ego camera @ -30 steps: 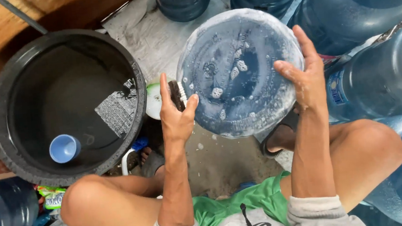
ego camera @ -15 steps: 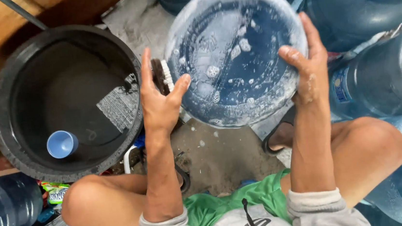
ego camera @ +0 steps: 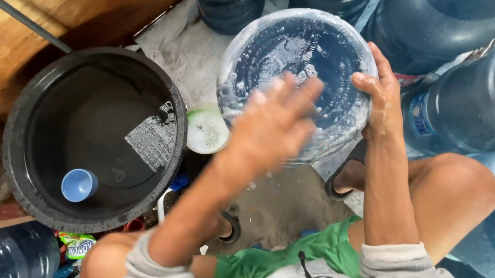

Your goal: Scrubbing the exterior of a large plastic water jug with a sponge and soapy water

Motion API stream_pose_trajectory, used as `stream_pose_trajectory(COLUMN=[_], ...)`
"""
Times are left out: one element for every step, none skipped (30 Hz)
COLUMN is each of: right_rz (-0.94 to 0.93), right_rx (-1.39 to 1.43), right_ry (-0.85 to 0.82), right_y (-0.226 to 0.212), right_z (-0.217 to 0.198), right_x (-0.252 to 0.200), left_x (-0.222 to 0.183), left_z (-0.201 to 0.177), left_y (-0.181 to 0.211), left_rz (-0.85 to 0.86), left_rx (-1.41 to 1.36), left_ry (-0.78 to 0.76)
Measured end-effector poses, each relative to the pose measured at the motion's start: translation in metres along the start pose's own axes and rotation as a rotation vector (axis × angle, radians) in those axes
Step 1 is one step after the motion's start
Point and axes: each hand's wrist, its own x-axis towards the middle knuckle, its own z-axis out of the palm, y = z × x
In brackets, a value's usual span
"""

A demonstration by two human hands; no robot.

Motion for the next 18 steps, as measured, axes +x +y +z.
stream_pose_trajectory(right_rz=[0.006, -0.014, -0.037, -0.034, -0.043, -0.052, -0.045, -0.041, -0.033, -0.022, -0.081, -0.140, -0.143, -0.125, -0.106, -0.108, -0.179, -0.248], right_rx=[0.002, 0.038, 0.074, 0.077, 0.085, 0.094, 0.093, 0.102, 0.109, 0.104, 0.047, -0.010, -0.007, 0.020, 0.053, 0.062, -0.086, -0.235], right_ry=[0.012, 0.027, 0.028, 0.026, 0.035, 0.043, 0.043, -0.008, -0.065, -0.072, -0.079, -0.085, -0.079, -0.098, -0.122, -0.123, -0.128, -0.132], right_y=[0.003, 0.006, 0.009, 0.012, 0.013, 0.015, 0.012, 0.011, 0.009, 0.012, 0.013, 0.014, 0.012, 0.010, 0.011, 0.007, 0.004, 0.002], right_z=[0.002, 0.003, 0.008, 0.010, 0.015, 0.020, 0.021, 0.020, 0.018, 0.018, 0.020, 0.023, 0.023, 0.023, 0.028, 0.029, 0.027, 0.025], right_x=[-0.002, -0.004, -0.003, -0.005, -0.003, 0.000, -0.003, -0.006, -0.011, -0.015, -0.016, -0.017, -0.017, -0.017, -0.017, -0.016, -0.018, -0.020], left_x=[0.018, 0.036, 0.053, 0.043, 0.038, 0.033, 0.041, 0.048, 0.053, 0.075, 0.099, 0.124, 0.123, 0.123, 0.120, 0.119, 0.116, 0.113], left_z=[-0.001, -0.002, -0.004, -0.006, -0.013, -0.018, -0.014, -0.009, -0.002, 0.005, 0.008, 0.011, 0.022, 0.034, 0.043, 0.035, 0.030, 0.026], left_y=[-0.027, -0.054, -0.082, -0.052, -0.023, 0.005, 0.006, 0.007, 0.010, -0.020, -0.051, -0.081, -0.069, -0.056, -0.048, -0.042, -0.034, -0.027], left_rz=[0.004, -0.146, -0.304, -0.307, -0.202, -0.096, -0.101, -0.023, 0.050, 0.038, -0.124, -0.287, -0.280, -0.024, 0.226, 0.227, 0.250, 0.269], left_rx=[-0.001, 0.092, 0.189, 0.192, 0.083, -0.023, -0.025, 0.059, 0.138, 0.131, 0.199, 0.264, 0.266, 0.312, 0.360, 0.369, 0.127, -0.114], left_ry=[-0.013, 0.161, 0.347, 0.345, 0.176, 0.005, 0.000, -0.011, -0.020, -0.021, 0.294, 0.610, 0.609, 0.523, 0.429, 0.427, 0.323, 0.216])
